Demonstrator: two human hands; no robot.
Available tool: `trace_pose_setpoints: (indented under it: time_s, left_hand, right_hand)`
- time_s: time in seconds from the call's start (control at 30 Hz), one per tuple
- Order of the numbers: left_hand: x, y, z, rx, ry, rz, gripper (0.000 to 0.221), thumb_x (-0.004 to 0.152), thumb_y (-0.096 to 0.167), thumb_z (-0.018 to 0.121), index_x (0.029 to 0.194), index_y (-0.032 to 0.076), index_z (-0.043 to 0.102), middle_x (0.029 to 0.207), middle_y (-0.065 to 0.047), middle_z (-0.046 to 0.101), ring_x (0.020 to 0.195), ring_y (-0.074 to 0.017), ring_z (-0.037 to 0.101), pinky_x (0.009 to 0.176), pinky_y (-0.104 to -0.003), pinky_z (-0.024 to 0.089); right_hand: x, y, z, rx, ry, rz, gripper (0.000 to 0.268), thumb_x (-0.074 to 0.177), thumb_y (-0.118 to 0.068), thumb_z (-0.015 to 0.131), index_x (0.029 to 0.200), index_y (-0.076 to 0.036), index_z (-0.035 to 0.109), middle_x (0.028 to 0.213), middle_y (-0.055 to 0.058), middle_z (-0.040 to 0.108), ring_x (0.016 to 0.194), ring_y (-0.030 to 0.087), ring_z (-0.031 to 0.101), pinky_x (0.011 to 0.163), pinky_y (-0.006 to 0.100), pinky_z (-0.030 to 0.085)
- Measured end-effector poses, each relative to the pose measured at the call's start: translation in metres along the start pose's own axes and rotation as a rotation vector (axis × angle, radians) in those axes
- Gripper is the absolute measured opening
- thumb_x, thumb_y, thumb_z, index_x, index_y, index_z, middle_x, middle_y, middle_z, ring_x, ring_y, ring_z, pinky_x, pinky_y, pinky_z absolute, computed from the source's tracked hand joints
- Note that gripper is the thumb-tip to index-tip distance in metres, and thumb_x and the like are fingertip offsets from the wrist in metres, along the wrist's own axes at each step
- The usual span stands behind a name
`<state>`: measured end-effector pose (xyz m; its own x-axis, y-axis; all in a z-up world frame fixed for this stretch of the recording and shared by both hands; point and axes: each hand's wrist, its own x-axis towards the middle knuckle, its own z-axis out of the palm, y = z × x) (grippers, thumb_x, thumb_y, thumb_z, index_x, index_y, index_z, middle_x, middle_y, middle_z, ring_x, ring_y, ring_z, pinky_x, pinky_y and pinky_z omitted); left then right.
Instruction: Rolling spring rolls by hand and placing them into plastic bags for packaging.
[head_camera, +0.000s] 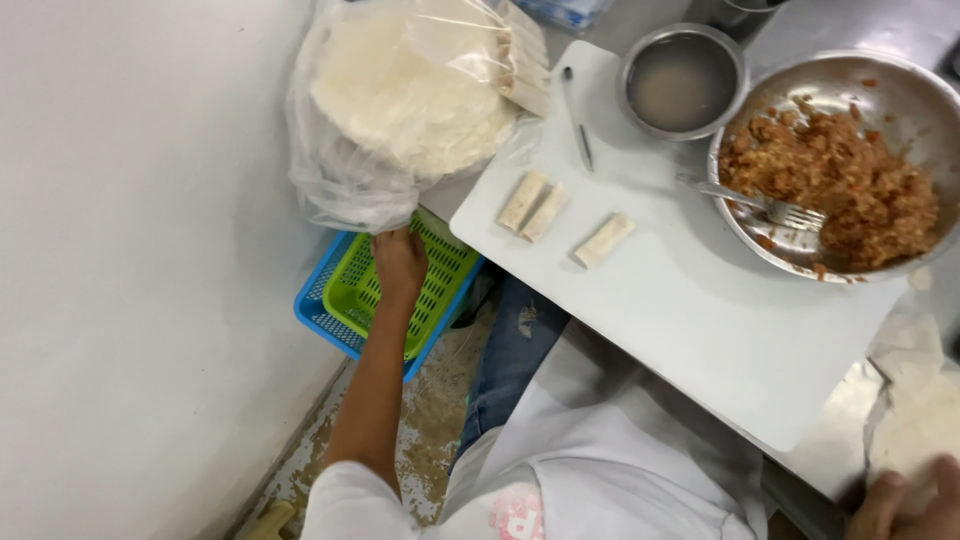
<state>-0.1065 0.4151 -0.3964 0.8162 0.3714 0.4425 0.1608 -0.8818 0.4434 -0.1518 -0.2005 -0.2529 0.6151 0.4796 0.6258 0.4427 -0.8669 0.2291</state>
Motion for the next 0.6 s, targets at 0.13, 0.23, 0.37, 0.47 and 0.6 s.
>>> trace_pose_setpoints:
  time_s: [0.13, 0.23, 0.37, 0.47, 0.6]
  left_hand:
    - [-0.051, 0.040, -0.010, -0.105, 0.086, -0.048, 0.041, 0.093, -0.006, 0.053, 0.132, 0.003, 0.063, 0.130, -0.021, 0.061, 0.121, -0.0399, 0.059, 0.100, -0.052, 0.046]
    - [-0.086, 0.081, -0.028, -0.233, 0.101, -0.028, 0.046, 0.087, -0.013, 0.050, 0.128, 0.001, 0.065, 0.126, -0.019, 0.063, 0.120, -0.0364, 0.059, 0.108, -0.047, 0.047]
    - [-0.097, 0.135, -0.063, -0.203, 0.130, 0.184, 0.035, 0.101, -0.020, 0.051, 0.119, 0.000, 0.073, 0.125, -0.021, 0.065, 0.112, -0.0350, 0.060, 0.099, -0.046, 0.051]
    - [-0.080, 0.182, -0.089, -0.243, 0.040, 0.301, 0.029, 0.105, -0.019, 0.051, 0.115, -0.003, 0.074, 0.123, -0.025, 0.066, 0.104, -0.0356, 0.062, 0.083, -0.047, 0.053]
    - [-0.064, 0.221, -0.096, -0.319, 0.084, 0.332, 0.025, 0.108, -0.020, 0.053, 0.109, -0.004, 0.072, 0.119, -0.030, 0.064, 0.102, -0.0408, 0.067, 0.080, -0.051, 0.059]
  right_hand:
    - [-0.046, 0.020, 0.020, 0.154, -0.207, 0.616, 0.034, 0.108, -0.007, 0.075, 0.135, 0.012, 0.078, 0.137, 0.031, 0.071, 0.127, 0.048, 0.065, 0.108, 0.053, 0.049]
    - [-0.043, 0.018, 0.009, 0.065, -0.228, 0.678, 0.018, 0.104, -0.017, 0.079, 0.119, -0.007, 0.079, 0.120, 0.018, 0.071, 0.117, 0.041, 0.063, 0.107, 0.052, 0.044]
    - [-0.013, 0.010, 0.001, 0.155, -0.235, 0.733, 0.010, 0.099, -0.013, 0.072, 0.107, -0.007, 0.070, 0.112, 0.015, 0.064, 0.106, 0.038, 0.059, 0.097, 0.051, 0.043]
    - [-0.008, 0.014, 0.004, 0.174, -0.265, 0.748, 0.009, 0.099, -0.014, 0.068, 0.101, -0.006, 0.067, 0.104, 0.013, 0.064, 0.100, 0.036, 0.060, 0.088, 0.051, 0.043]
    - [-0.002, 0.041, -0.013, 0.320, -0.213, 0.908, 0.007, 0.104, -0.012, 0.064, 0.102, -0.006, 0.067, 0.098, 0.007, 0.064, 0.087, 0.024, 0.061, 0.089, 0.041, 0.044]
